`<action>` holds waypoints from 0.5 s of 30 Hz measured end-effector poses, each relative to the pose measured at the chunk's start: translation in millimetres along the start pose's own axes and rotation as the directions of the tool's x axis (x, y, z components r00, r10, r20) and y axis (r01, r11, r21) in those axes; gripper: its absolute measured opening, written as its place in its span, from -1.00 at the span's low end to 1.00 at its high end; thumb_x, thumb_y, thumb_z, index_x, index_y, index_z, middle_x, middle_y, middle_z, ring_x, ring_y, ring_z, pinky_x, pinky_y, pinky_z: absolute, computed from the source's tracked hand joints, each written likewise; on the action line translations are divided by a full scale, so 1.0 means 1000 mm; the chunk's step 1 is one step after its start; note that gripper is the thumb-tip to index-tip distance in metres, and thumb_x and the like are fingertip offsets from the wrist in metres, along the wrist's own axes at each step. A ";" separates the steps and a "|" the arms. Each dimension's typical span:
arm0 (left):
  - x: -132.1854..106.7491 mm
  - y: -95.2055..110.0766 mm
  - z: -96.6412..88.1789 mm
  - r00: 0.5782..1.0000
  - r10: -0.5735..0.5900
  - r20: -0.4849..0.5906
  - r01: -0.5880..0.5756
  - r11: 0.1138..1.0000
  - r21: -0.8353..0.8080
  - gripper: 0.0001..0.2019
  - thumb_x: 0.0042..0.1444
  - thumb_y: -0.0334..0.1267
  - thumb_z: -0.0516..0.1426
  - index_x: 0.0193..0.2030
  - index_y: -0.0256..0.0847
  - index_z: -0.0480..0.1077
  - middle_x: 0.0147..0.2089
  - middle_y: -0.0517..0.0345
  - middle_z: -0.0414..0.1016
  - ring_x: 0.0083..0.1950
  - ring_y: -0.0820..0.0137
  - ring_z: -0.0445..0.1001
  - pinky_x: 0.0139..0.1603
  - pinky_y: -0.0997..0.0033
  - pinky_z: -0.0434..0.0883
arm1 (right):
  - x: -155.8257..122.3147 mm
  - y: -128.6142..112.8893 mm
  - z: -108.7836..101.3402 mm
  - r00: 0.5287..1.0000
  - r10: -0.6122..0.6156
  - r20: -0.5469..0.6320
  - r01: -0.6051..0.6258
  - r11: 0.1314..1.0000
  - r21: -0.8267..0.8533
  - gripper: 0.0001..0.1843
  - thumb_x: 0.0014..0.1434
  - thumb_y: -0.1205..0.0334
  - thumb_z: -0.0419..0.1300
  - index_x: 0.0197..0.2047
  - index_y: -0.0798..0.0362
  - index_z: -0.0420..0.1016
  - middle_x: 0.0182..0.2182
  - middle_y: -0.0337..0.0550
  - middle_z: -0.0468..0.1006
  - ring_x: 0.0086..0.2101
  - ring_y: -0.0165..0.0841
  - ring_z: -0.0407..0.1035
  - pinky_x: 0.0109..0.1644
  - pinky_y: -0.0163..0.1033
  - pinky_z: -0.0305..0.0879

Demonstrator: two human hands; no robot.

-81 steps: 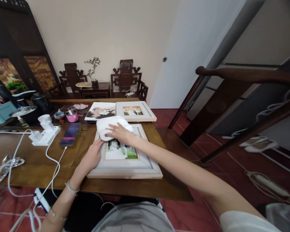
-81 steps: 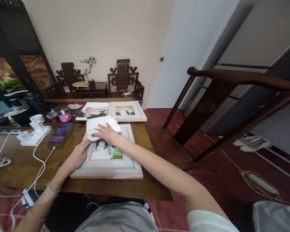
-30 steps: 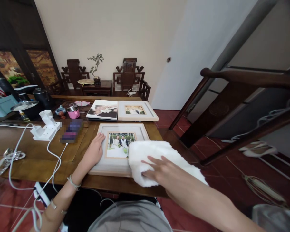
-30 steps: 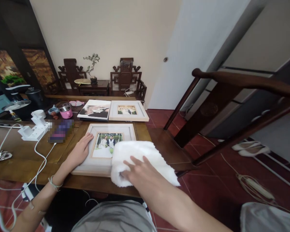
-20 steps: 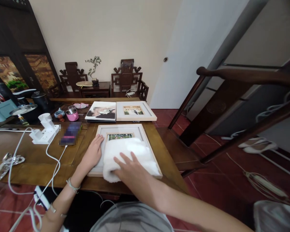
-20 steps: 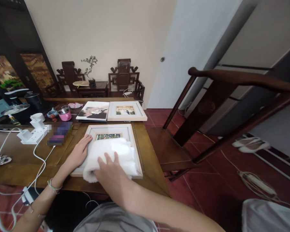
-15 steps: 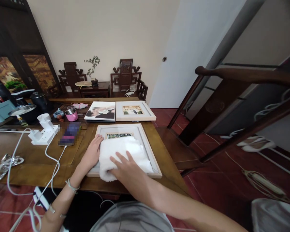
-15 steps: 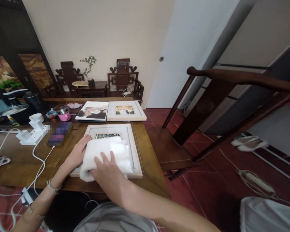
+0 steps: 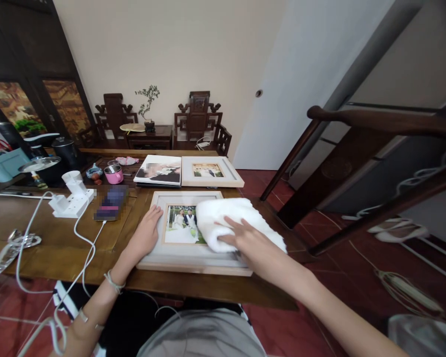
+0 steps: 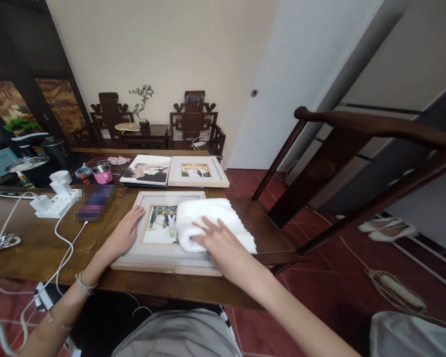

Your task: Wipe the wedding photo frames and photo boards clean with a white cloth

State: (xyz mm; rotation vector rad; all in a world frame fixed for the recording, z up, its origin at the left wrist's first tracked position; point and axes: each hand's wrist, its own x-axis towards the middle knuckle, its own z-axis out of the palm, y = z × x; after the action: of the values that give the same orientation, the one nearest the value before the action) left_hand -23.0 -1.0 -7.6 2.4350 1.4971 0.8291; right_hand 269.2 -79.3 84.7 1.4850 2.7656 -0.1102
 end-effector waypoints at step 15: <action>-0.003 0.000 0.000 0.999 -0.003 -0.032 0.002 1.000 -0.029 -0.52 0.17 -0.47 -0.13 0.22 -0.39 0.26 0.30 -0.16 0.25 0.39 0.21 0.08 0.37 0.02 0.10 | 0.044 -0.008 -0.004 0.996 -0.056 0.068 0.060 0.996 -0.062 -0.28 -0.09 0.70 -0.02 0.15 0.13 0.40 0.26 0.17 0.21 0.27 0.09 -0.05 0.22 0.35 -0.06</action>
State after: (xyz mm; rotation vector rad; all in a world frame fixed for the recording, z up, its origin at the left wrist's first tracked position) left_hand -23.9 -3.7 -8.2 2.4100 1.4879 0.8872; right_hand 238.3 -46.4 87.4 1.3613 2.7336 -0.0689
